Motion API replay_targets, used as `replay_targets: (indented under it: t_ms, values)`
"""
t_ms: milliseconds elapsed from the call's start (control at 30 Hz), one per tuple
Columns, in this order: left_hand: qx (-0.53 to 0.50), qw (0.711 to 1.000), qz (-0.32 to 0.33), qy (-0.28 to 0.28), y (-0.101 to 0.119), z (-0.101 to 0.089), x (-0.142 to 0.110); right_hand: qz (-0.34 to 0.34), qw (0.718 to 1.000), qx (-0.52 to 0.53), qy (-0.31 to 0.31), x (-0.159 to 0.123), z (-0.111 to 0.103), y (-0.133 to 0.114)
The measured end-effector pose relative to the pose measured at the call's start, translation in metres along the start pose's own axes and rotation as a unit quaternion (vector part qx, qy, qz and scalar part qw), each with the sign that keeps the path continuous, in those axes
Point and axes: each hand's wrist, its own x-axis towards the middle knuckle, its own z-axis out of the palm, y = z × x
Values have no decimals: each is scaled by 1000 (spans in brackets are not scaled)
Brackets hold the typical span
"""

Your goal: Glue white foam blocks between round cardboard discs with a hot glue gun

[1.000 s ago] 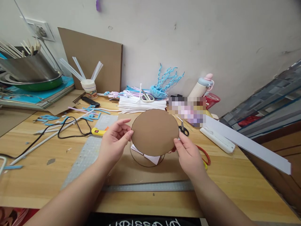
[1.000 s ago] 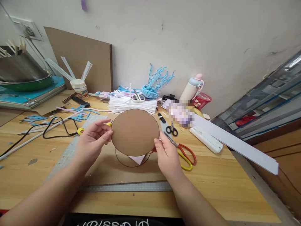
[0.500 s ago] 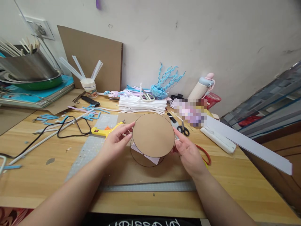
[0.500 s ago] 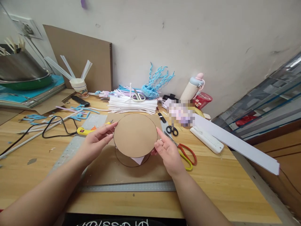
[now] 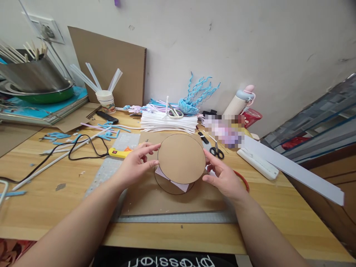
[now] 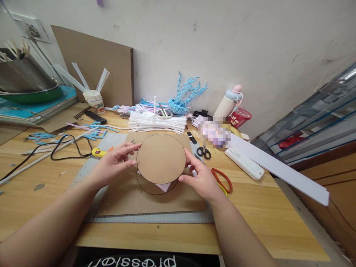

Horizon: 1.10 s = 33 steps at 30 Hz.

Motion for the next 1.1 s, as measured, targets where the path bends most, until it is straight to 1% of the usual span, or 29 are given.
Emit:
replay_targets:
  t_ms: [67, 133, 200, 300, 400, 467, 567, 667, 733, 900, 1100]
  values:
    - [-3, 1000, 1, 5, -2, 0, 1, -22, 999, -34, -11, -1, -1, 1]
    - [-4, 1000, 3, 3, -4, 0, 1, -30, 998, -56, -19, -2, -1, 1]
    - [-4, 1000, 2, 0, -5, 0, 0, -32, 997, -67, -8, -2, 0, 1]
    - [3, 1000, -5, -1, -4, 1, -1, -28, 998, -57, 20, -2, 2, -1]
    - [12, 1000, -9, -4, -2, 0, -1, -20, 999, -31, 30, -1, 1, 0]
    - [14, 1000, -11, -11, -2, -1, -1, -20, 998, -39, 35, -1, -1, -1]
    - [25, 999, -11, -21, -4, -4, 0, -21, 992, -120, 43, 0, -4, -2]
    - [44, 999, -5, -29, -7, -5, 1, -9, 976, -210, 49, 1, -4, -1]
    - [60, 998, -7, -34, -10, -5, 2, -9, 968, -247, 49, 1, -4, 1]
    - [96, 993, -26, -63, -13, -3, 1, -17, 953, -301, 29, 0, -1, 3]
    - [109, 991, -16, -72, -15, -2, 0, 0, 947, -321, 25, 0, 2, 1]
